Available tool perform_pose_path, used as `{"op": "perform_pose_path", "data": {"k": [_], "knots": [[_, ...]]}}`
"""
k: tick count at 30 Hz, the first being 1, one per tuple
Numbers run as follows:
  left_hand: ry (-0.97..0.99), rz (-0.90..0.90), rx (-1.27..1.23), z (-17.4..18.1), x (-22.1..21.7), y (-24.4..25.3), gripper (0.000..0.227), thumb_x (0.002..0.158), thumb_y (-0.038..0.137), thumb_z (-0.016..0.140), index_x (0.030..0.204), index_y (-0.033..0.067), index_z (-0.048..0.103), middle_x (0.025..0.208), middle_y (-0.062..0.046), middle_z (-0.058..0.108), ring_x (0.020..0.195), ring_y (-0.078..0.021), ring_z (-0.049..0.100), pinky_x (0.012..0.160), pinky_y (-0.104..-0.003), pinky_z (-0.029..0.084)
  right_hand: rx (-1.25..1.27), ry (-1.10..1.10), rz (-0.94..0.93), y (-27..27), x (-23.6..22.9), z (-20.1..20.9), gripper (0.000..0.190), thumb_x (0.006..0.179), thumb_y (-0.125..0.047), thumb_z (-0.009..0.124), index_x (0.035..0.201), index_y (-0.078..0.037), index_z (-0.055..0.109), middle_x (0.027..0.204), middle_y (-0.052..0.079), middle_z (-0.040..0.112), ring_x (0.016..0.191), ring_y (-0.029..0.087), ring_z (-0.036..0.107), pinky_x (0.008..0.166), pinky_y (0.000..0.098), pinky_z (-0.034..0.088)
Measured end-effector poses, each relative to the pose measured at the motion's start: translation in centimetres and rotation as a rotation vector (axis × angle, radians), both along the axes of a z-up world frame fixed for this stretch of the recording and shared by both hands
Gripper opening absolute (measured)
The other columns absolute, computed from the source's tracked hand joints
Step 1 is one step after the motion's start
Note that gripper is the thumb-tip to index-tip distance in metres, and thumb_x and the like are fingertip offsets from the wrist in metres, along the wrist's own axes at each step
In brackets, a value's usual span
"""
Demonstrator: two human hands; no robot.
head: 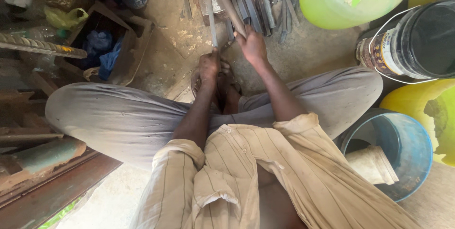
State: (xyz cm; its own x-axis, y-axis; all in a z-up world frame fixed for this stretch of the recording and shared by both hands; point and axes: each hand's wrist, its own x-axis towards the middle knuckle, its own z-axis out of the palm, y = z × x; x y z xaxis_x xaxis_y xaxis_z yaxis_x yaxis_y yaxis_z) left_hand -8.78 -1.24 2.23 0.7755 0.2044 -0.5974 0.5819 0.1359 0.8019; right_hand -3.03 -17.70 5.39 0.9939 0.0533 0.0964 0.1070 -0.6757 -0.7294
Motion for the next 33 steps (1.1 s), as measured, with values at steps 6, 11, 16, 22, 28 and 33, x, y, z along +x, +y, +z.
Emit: {"op": "perform_pose_path", "data": {"k": [6, 11, 16, 22, 28, 33], "knots": [[-0.084, 0.088, 0.014, -1.3, -0.6, 0.4, 0.05, 0.104, 0.04, 0.051, 0.085, -0.0025, 0.068, 0.061, -0.015, 0.07, 0.044, -0.0229, 0.066, 0.042, -0.037, 0.053, 0.392, 0.082, -0.083, -0.9, -0.5, 0.2, 0.029, 0.101, -0.032, 0.073, 0.115, -0.006, 0.069, 0.067, 0.005, 0.067, 0.051, 0.015, 0.06, 0.045, 0.0341, 0.047], [-0.399, 0.172, 0.31, -1.7, 0.9, 0.4, 0.038, 0.103, 0.031, 0.055, 0.089, -0.0005, 0.071, 0.069, -0.016, 0.069, 0.053, -0.0201, 0.065, 0.049, -0.038, 0.051, 0.795, 0.662, -0.16, -2.3, -2.6, 1.2, 0.027, 0.1, -0.038, 0.065, 0.105, -0.012, 0.07, 0.065, -0.003, 0.059, 0.044, 0.007, 0.05, 0.037, 0.0259, 0.042], [-0.576, 0.141, 0.617, 2.7, 1.8, -0.1, 0.042, 0.108, 0.031, 0.051, 0.091, -0.0015, 0.071, 0.069, -0.013, 0.067, 0.058, -0.0186, 0.063, 0.058, -0.036, 0.049, 0.829, 0.719, -0.085, -0.4, -3.8, 0.9, 0.027, 0.1, -0.034, 0.062, 0.112, -0.01, 0.066, 0.067, -0.002, 0.061, 0.046, 0.007, 0.053, 0.038, 0.0259, 0.045], [-0.511, -0.218, 0.471, 10.8, 8.5, -5.7, 0.056, 0.105, 0.05, 0.042, 0.124, -0.0007, 0.058, 0.074, -0.014, 0.066, 0.064, -0.0205, 0.066, 0.052, -0.04, 0.048, 0.883, 0.642, -0.014, -0.1, -3.9, 0.9, 0.027, 0.104, -0.028, 0.059, 0.099, -0.002, 0.059, 0.065, 0.002, 0.057, 0.046, 0.009, 0.053, 0.037, 0.0283, 0.043], [-0.91, -0.19, 0.509, 13.4, 14.2, -7.5, 0.061, 0.11, 0.048, 0.046, 0.134, -0.0034, 0.067, 0.13, -0.024, 0.069, 0.125, -0.0365, 0.064, 0.102, -0.05, 0.05, 0.88, 0.63, -0.047, -0.1, -3.7, 2.2, 0.025, 0.101, -0.026, 0.062, 0.097, -0.001, 0.058, 0.063, 0.003, 0.057, 0.043, 0.011, 0.052, 0.035, 0.0301, 0.043], [-0.869, -0.009, 0.527, 9.3, 10.8, -0.4, 0.032, 0.107, 0.024, 0.055, 0.115, -0.0017, 0.073, 0.107, -0.018, 0.078, 0.098, -0.0288, 0.076, 0.087, -0.041, 0.06, 0.904, 0.674, -0.07, 0.5, -4.1, 3.4, 0.023, 0.1, -0.024, 0.062, 0.102, -0.003, 0.055, 0.065, 0.002, 0.054, 0.043, 0.01, 0.051, 0.035, 0.0296, 0.044]]}}
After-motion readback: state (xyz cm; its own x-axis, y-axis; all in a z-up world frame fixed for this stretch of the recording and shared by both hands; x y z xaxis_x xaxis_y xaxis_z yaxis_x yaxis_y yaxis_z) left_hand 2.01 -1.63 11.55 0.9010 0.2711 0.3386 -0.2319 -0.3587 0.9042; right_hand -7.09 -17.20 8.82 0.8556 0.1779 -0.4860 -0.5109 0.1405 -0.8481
